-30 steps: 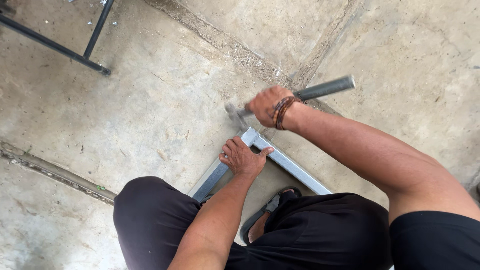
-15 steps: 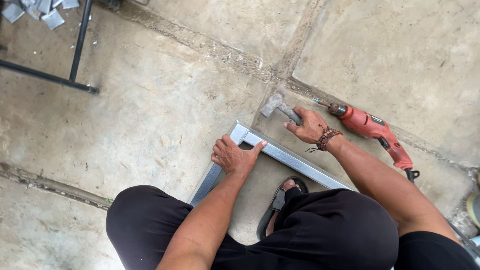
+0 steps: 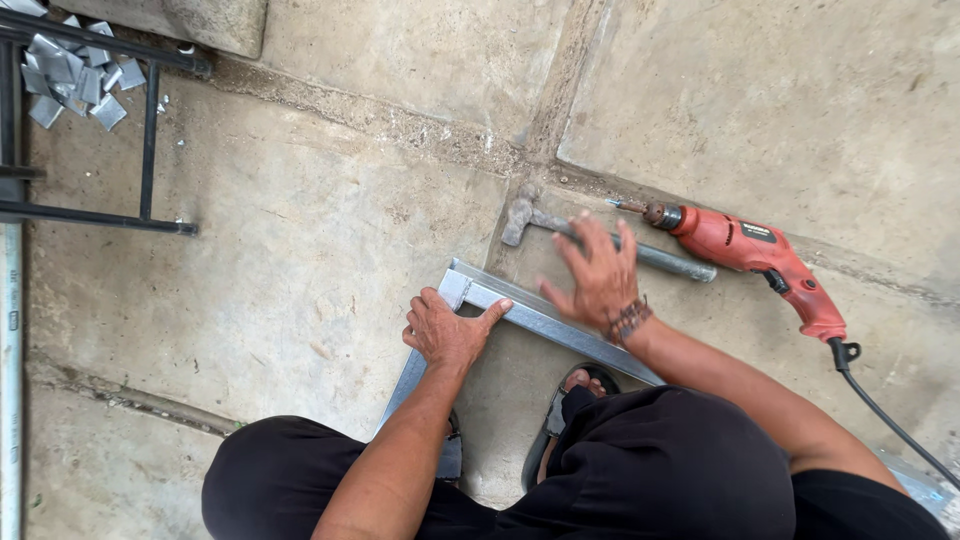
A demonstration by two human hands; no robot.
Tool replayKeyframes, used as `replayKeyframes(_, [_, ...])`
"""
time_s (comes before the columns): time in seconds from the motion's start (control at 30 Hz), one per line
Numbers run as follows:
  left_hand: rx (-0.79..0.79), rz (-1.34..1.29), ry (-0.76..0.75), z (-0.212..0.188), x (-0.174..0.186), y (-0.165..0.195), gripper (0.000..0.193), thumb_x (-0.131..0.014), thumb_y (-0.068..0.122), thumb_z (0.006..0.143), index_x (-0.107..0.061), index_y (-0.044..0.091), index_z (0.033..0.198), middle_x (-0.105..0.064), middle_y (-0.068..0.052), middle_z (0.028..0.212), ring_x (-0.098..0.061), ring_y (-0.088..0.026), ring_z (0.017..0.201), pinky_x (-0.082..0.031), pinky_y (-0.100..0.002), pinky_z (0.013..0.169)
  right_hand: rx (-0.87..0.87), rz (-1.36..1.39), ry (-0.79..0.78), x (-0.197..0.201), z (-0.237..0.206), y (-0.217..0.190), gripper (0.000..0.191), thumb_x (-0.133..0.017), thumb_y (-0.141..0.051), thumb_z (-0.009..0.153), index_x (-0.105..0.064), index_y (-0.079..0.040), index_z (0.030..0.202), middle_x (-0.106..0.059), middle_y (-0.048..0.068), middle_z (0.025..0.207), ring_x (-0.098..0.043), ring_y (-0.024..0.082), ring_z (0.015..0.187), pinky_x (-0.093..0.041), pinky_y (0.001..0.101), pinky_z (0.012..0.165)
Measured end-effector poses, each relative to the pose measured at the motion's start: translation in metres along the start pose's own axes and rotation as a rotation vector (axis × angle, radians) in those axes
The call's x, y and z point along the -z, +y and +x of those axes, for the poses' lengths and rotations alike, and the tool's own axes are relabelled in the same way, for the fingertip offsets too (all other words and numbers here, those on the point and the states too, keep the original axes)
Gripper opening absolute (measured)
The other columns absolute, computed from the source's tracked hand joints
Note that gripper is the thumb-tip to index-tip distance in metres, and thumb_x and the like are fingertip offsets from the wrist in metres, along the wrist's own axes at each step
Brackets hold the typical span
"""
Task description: The person assembles a rectangular metal frame on the ground. They use a hammer to tap metal pieces into place and a power drill to secure the joints with screws.
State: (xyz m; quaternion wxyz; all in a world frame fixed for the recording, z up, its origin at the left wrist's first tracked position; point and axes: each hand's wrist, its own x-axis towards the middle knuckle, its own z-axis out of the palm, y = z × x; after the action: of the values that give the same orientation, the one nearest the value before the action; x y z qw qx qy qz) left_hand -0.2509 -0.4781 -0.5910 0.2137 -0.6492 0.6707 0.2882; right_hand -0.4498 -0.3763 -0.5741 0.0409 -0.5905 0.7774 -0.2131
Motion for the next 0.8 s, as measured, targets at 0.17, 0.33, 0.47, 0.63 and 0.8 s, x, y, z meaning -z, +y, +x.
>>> replayKeyframes(0.17, [-0.017, -0.101, 0.021, 0.001, 0.001, 0.001, 0.119, -0.087, 0.078, 0.045, -0.048, 0.011, 0.135, -0.055, -0.011, 0.133, -0.047, -0.032, 0.132, -0.039, -0.061, 0.103, -0.166, 0.251, -0.734, -0.006, -0.032, -0.033, 0.077, -0.075, -0.038, 0.077, -0.045, -0.004, 0.139, -0.055, 0.021, 0.134, -0.065, 0.038, 0.11, -0.055, 0.0462, 0.085])
replayKeyframes(0.33, [-0.007, -0.141, -0.02, 0.012, 0.004, 0.0, 0.122, -0.088, 0.077, 0.039, -0.055, 0.015, 0.14, -0.07, -0.014, 0.123, -0.064, -0.032, 0.12, -0.052, -0.048, 0.101, -0.171, 0.266, -0.583, -0.04, -0.053, -0.03, 0.046, -0.064, -0.006, 0.083, -0.052, -0.003, 0.127, -0.067, 0.02, 0.118, -0.07, 0.039, 0.101, -0.059, 0.0496, 0.081])
replayKeyframes(0.47, [-0.055, -0.14, 0.007, 0.02, 0.002, -0.003, 0.121, -0.09, 0.076, 0.038, -0.058, 0.011, 0.136, -0.07, -0.015, 0.119, -0.066, -0.033, 0.116, -0.054, -0.047, 0.097, -0.163, 0.292, -0.597, -0.051, -0.06, -0.023, 0.048, -0.066, -0.004, 0.081, -0.051, -0.001, 0.126, -0.067, 0.023, 0.12, -0.07, 0.041, 0.096, -0.059, 0.0487, 0.077])
replayKeyframes(0.63, [-0.079, -0.09, -0.014, 0.024, 0.001, -0.008, 0.119, -0.089, 0.077, 0.039, -0.061, 0.009, 0.133, -0.071, -0.015, 0.12, -0.067, -0.032, 0.116, -0.053, -0.048, 0.098, -0.165, 0.274, -0.672, -0.052, -0.058, -0.025, 0.052, -0.068, -0.006, 0.08, -0.049, 0.0, 0.128, -0.065, 0.023, 0.124, -0.071, 0.04, 0.096, -0.061, 0.048, 0.075])
replayKeyframes(0.8, [-0.158, -0.071, -0.017, 0.029, 0.006, -0.008, 0.115, -0.09, 0.077, 0.038, -0.066, 0.008, 0.127, -0.071, -0.014, 0.116, -0.068, -0.031, 0.112, -0.055, -0.048, 0.092, -0.195, 0.287, -0.686, -0.048, -0.054, -0.027, 0.052, -0.072, -0.008, 0.079, -0.051, -0.002, 0.127, -0.066, 0.02, 0.124, -0.071, 0.039, 0.097, -0.06, 0.0481, 0.076])
